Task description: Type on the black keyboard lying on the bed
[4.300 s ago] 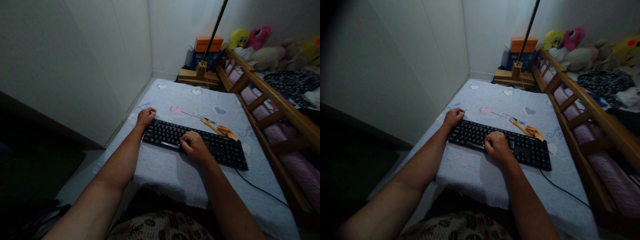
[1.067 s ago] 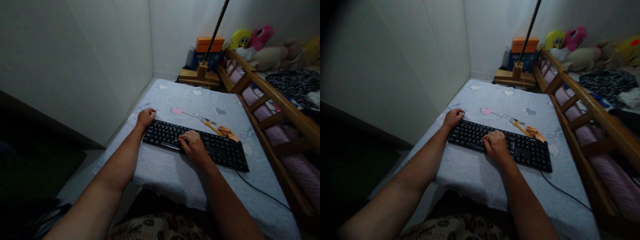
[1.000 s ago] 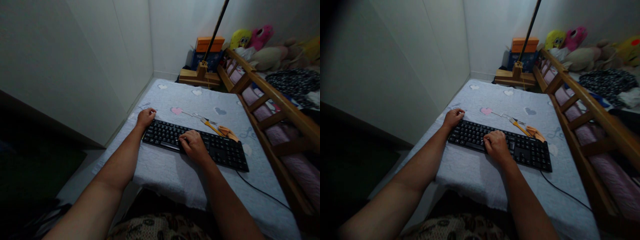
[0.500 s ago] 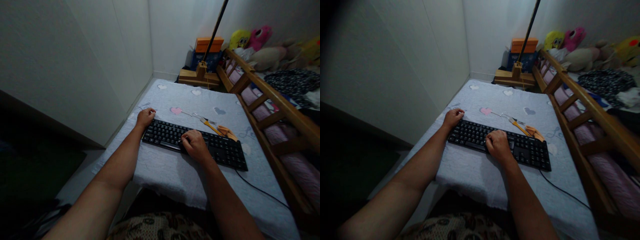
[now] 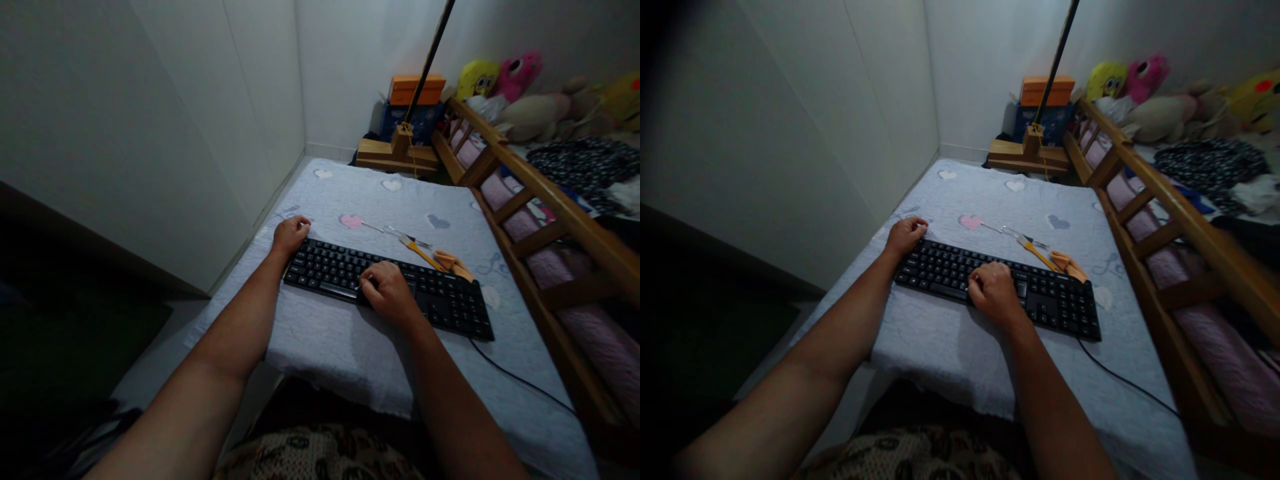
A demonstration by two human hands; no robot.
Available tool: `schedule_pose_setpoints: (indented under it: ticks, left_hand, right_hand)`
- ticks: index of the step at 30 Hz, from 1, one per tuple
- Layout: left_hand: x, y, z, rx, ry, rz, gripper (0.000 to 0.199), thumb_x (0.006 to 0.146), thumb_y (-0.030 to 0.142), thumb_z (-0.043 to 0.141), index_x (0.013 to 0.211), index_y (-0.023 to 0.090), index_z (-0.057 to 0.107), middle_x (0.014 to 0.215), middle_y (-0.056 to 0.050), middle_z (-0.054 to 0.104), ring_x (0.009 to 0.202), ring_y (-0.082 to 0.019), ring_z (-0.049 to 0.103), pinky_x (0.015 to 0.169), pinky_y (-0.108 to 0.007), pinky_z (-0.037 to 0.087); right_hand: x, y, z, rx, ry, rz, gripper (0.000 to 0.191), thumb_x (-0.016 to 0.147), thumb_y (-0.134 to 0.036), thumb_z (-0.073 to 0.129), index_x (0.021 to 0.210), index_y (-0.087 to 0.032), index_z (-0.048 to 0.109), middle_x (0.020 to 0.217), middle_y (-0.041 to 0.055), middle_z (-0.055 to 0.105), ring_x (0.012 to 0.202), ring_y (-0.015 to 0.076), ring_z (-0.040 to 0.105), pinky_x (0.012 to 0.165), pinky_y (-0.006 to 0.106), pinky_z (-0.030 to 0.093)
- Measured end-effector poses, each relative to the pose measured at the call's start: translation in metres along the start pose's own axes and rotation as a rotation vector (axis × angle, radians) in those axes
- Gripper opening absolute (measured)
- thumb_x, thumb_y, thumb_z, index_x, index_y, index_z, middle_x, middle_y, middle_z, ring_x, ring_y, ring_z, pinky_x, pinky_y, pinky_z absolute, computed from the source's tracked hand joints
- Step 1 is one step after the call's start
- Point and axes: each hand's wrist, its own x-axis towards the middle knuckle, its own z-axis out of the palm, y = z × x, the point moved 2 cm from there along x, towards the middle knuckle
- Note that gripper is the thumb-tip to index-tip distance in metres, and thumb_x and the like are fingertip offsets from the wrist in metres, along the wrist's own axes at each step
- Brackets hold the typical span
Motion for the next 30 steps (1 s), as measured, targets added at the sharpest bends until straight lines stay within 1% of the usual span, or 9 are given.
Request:
schedule_pose_setpoints:
  ticks: [4,14,26,30]
  left_hand:
    - [0.0008,-0.0001,0.0006,0.008,-0.009,0.003,0.03,0.082,0.032,0.054,0.097,0.018,0.076,0.07,-0.002,0.065,0.067,-0.017,0.055,0.067,-0.028,0.041]
    - [0.0014,-0.0034,0.0027,-0.001,-0.003,0.002,0.029,0.082,0.032,0.054,0.096,0.018,0.076,0.071,-0.003,0.066,0.068,-0.017,0.056,0.066,-0.028,0.041]
    - [-0.0006,0.0007,-0.0006,0.002,-0.013,-0.004,0.03,0.082,0.031,0.054,0.097,0.017,0.075,0.071,-0.003,0.065,0.069,-0.017,0.057,0.067,-0.028,0.041]
    - [-0.0006,0.0007,0.0,0.006,-0.009,-0.004,0.03,0.082,0.031,0.054,0.098,0.017,0.076,0.072,-0.003,0.066,0.069,-0.017,0.057,0.068,-0.028,0.041]
  right_hand:
    - [-0.0002,-0.001,-0.001,0.011,-0.012,-0.005,0.016,0.086,-0.018,0.054,0.073,-0.02,0.064,0.077,0.0047,0.069,0.081,0.0208,0.059,0.085,0.038,0.039]
    - [0.0006,0.0029,-0.0014,-0.005,0.078,0.014,0.017,0.089,-0.019,0.055,0.077,-0.021,0.066,0.081,0.0062,0.07,0.085,0.0231,0.061,0.085,0.039,0.041]
    - [0.0004,0.0057,0.0006,-0.021,0.066,0.006,0.018,0.092,-0.021,0.053,0.08,-0.02,0.067,0.084,0.0074,0.07,0.087,0.0238,0.061,0.085,0.04,0.042]
    - [0.0008,0.0057,0.0014,-0.024,0.082,-0.001,0.018,0.093,-0.021,0.054,0.081,-0.02,0.068,0.085,0.0077,0.07,0.088,0.0238,0.061,0.086,0.04,0.042]
